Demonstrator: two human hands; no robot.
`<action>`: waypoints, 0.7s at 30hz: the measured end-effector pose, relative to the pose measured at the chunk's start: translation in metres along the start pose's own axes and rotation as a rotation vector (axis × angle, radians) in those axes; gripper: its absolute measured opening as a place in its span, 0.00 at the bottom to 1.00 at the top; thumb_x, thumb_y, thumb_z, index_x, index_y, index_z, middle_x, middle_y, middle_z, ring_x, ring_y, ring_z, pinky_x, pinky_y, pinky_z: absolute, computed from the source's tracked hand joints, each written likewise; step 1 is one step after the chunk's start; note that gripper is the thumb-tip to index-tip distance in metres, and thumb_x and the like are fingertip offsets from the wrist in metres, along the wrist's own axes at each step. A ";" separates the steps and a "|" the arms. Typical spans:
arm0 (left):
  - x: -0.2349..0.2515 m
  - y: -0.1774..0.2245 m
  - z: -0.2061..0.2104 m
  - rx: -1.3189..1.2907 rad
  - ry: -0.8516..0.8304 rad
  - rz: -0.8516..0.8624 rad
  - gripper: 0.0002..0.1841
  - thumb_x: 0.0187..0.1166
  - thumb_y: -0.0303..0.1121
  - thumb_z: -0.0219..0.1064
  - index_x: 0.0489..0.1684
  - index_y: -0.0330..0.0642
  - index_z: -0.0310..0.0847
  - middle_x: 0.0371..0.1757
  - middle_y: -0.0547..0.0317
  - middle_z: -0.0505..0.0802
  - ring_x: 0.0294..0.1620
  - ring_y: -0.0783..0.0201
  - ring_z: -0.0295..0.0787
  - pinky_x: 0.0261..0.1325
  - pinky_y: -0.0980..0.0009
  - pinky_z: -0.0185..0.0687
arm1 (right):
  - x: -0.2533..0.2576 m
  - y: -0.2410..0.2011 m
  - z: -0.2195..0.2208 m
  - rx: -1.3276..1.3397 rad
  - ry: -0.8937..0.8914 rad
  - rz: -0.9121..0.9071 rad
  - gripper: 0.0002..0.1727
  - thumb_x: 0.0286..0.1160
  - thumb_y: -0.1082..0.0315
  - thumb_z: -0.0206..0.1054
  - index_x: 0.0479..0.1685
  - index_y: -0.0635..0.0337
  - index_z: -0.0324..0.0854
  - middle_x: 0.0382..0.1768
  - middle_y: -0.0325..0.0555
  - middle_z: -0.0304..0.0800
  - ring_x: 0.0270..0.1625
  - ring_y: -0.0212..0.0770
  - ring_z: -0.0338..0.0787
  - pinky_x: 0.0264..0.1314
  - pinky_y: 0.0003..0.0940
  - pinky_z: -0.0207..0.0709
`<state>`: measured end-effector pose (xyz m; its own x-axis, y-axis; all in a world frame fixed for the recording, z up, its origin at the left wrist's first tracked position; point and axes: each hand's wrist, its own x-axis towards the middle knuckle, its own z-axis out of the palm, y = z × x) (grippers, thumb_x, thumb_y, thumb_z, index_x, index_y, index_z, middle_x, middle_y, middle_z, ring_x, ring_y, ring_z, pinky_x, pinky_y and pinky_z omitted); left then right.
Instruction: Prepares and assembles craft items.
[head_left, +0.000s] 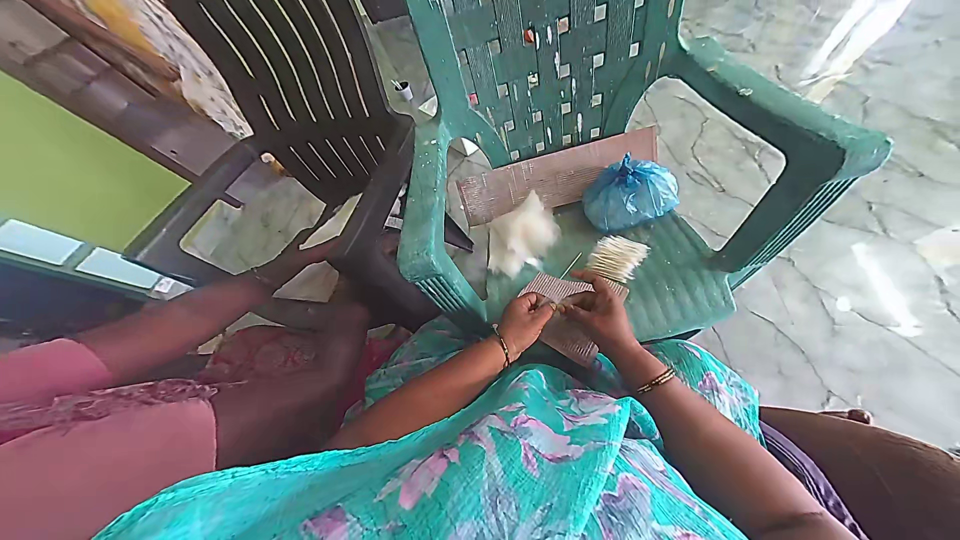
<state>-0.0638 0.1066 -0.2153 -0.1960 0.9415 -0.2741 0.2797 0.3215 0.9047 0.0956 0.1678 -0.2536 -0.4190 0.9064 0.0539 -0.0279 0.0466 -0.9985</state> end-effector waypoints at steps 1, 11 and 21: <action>0.000 -0.001 0.000 0.006 -0.006 0.002 0.10 0.88 0.32 0.62 0.46 0.32 0.83 0.37 0.53 0.86 0.39 0.66 0.81 0.50 0.66 0.78 | 0.000 0.000 0.000 -0.021 0.006 -0.001 0.34 0.64 0.81 0.76 0.74 0.62 0.72 0.34 0.45 0.95 0.33 0.34 0.93 0.42 0.33 0.89; 0.000 -0.005 -0.007 -0.105 -0.028 0.010 0.11 0.86 0.32 0.65 0.50 0.31 0.83 0.41 0.52 0.88 0.42 0.67 0.83 0.53 0.67 0.80 | -0.001 -0.005 0.005 -0.023 0.032 0.035 0.34 0.65 0.81 0.76 0.75 0.61 0.72 0.35 0.45 0.95 0.34 0.33 0.94 0.44 0.31 0.89; 0.003 -0.006 -0.015 -0.022 -0.046 -0.017 0.10 0.86 0.32 0.66 0.49 0.30 0.85 0.40 0.51 0.88 0.40 0.66 0.82 0.52 0.65 0.79 | 0.002 -0.007 0.008 -0.119 0.049 0.058 0.33 0.66 0.81 0.74 0.76 0.63 0.71 0.34 0.44 0.95 0.32 0.31 0.92 0.40 0.30 0.87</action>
<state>-0.0805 0.1064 -0.2169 -0.1568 0.9399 -0.3033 0.2564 0.3353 0.9066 0.0874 0.1655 -0.2465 -0.3723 0.9281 -0.0014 0.1038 0.0401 -0.9938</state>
